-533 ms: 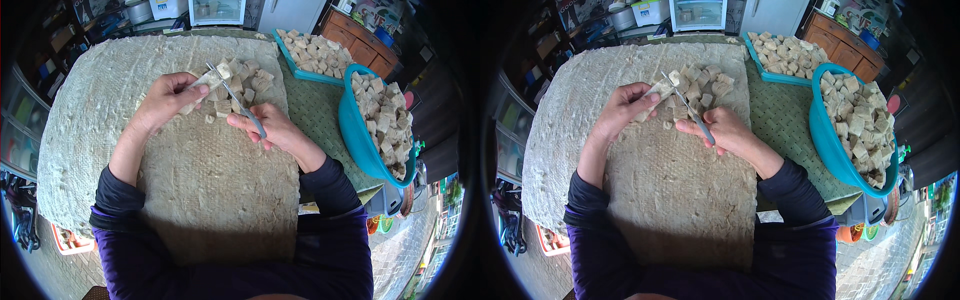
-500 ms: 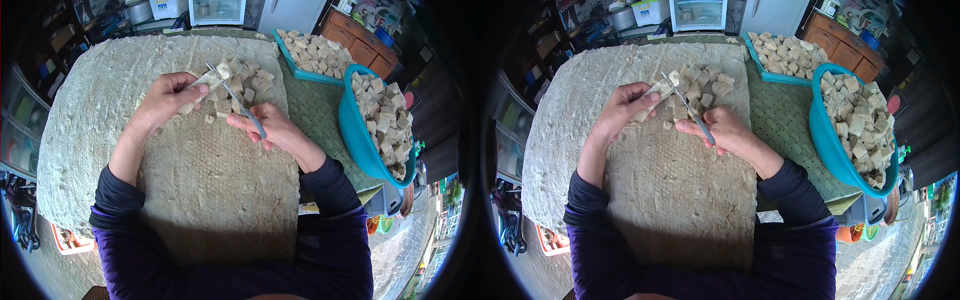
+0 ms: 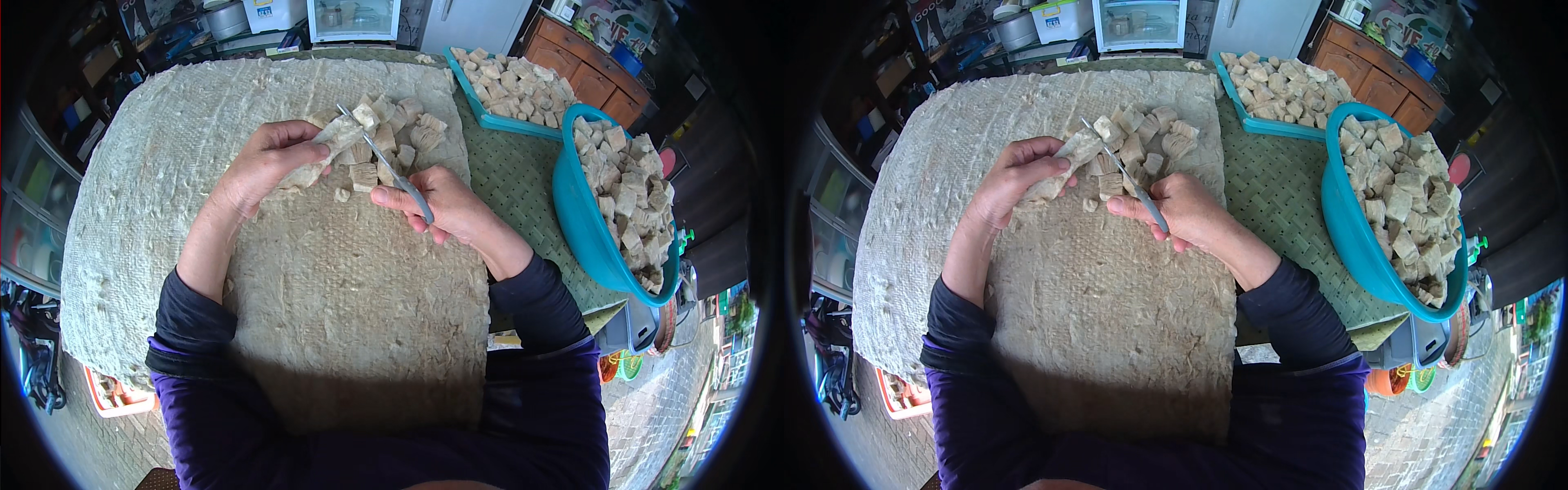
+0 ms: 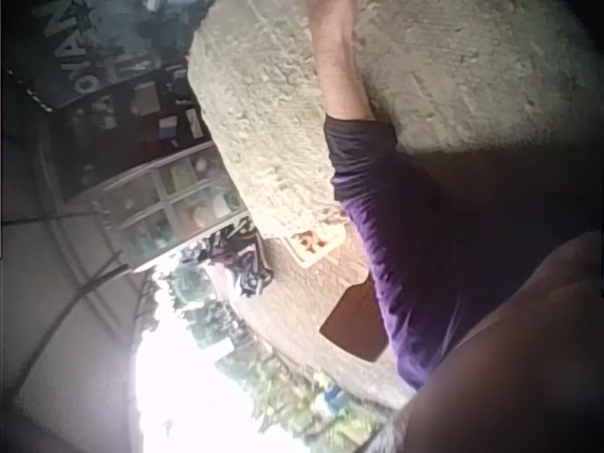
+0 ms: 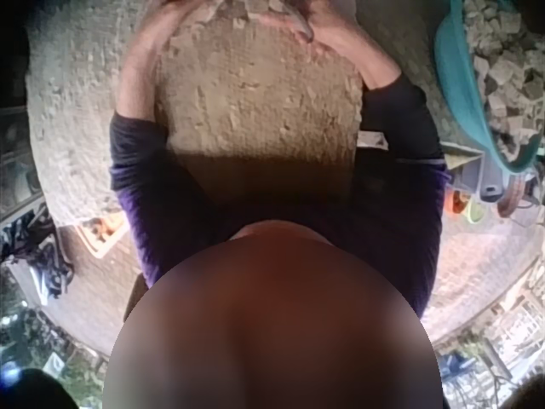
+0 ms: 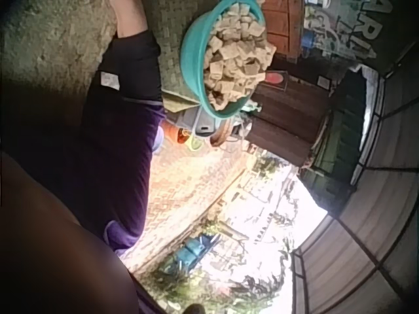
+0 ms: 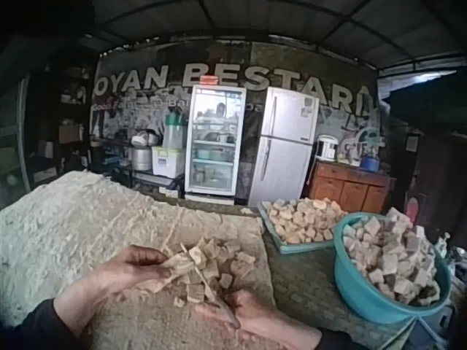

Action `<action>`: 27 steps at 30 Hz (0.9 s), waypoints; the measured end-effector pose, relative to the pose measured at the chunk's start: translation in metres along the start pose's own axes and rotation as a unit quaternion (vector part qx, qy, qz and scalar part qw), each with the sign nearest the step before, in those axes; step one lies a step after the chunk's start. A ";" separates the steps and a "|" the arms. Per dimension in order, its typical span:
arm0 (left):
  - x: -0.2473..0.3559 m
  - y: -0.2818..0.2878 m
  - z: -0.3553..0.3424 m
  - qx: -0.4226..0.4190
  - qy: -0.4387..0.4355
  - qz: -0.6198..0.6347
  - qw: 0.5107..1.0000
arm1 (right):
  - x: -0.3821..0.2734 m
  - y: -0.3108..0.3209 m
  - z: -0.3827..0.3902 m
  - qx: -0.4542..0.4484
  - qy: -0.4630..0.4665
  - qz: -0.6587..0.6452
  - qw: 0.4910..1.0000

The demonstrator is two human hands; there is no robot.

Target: Cutting a block of fibrous material into small cubes using scissors and placing them in a bowl.

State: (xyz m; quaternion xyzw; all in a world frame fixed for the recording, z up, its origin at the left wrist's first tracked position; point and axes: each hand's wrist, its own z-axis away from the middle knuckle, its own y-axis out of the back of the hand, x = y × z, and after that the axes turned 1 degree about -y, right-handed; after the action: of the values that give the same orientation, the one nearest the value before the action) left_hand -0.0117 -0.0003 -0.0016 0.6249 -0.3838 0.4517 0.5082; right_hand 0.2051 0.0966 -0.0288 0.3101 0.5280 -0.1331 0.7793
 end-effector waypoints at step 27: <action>0.005 0.008 0.000 0.039 -0.026 0.152 0.987 | 0.004 0.019 0.003 -0.144 0.072 -0.014 0.987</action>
State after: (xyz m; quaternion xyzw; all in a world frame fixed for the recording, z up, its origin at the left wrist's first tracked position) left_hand -0.0176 -0.0019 0.0052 0.5904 -0.4691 0.5218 0.3989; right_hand 0.2193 0.1102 -0.0254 0.1961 0.6008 -0.0441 0.7738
